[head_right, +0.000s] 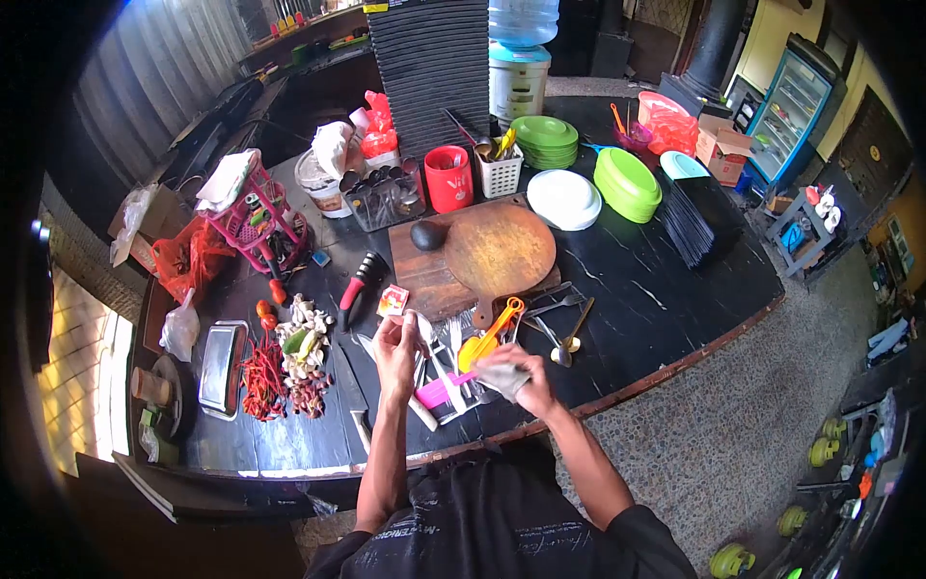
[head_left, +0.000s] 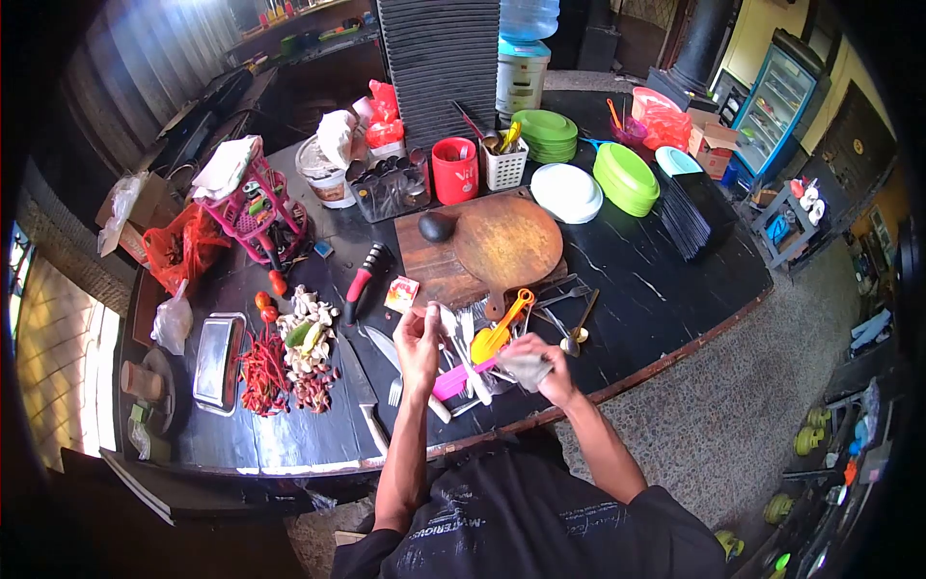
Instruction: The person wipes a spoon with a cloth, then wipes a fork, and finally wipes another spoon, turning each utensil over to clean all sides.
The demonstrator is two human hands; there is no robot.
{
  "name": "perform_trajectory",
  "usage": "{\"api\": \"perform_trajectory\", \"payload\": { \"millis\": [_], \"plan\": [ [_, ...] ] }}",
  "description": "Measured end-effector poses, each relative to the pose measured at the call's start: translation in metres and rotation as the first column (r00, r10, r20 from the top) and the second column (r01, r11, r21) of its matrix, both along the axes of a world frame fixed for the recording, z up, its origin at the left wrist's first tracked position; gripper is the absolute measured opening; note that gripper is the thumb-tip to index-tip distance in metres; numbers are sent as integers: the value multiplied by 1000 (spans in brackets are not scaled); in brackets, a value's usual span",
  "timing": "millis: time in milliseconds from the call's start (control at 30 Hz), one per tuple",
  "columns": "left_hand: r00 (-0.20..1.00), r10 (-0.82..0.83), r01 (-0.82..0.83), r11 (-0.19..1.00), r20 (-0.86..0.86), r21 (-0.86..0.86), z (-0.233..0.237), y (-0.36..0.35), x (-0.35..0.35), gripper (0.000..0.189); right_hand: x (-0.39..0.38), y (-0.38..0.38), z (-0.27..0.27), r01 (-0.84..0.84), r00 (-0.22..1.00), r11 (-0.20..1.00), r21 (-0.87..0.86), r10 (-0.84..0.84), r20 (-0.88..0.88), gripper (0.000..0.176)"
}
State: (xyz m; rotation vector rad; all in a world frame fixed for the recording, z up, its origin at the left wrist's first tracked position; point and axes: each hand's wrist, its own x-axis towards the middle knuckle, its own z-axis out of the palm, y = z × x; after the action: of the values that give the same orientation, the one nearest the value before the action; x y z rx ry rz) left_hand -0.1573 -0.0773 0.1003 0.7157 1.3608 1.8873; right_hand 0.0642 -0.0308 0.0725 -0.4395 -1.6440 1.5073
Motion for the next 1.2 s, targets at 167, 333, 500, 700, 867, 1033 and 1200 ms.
{"api": "perform_trajectory", "payload": {
  "millis": [167,333,500,700,867,1033,1200],
  "plan": [
    [951,-289,280,956,-110,-94,3,-9,14,24,-20,-3,29,170,967,892,-419,-234,-105,31],
    [927,-173,178,984,-332,-14,-4,-6,33,22,-45,-16,34,140,980,944,-297,-175,-95,28],
    [885,-88,129,990,-457,60,9,-10,25,21,-46,-22,31,238,970,925,-296,-211,122,24],
    [1000,-17,17,995,-3,102,13,-12,47,24,-58,-31,16,197,979,946,-259,-173,111,22],
    [933,34,17,990,-357,140,-8,-8,37,19,-58,-46,-5,151,985,980,-126,-139,103,17],
    [989,-78,81,997,-129,18,3,-10,11,10,-46,-44,12,84,970,953,-293,-11,243,23],
    [975,-60,43,996,-215,-83,-7,-8,-16,6,-37,-41,10,62,925,980,-187,14,379,25]
  ]
}}
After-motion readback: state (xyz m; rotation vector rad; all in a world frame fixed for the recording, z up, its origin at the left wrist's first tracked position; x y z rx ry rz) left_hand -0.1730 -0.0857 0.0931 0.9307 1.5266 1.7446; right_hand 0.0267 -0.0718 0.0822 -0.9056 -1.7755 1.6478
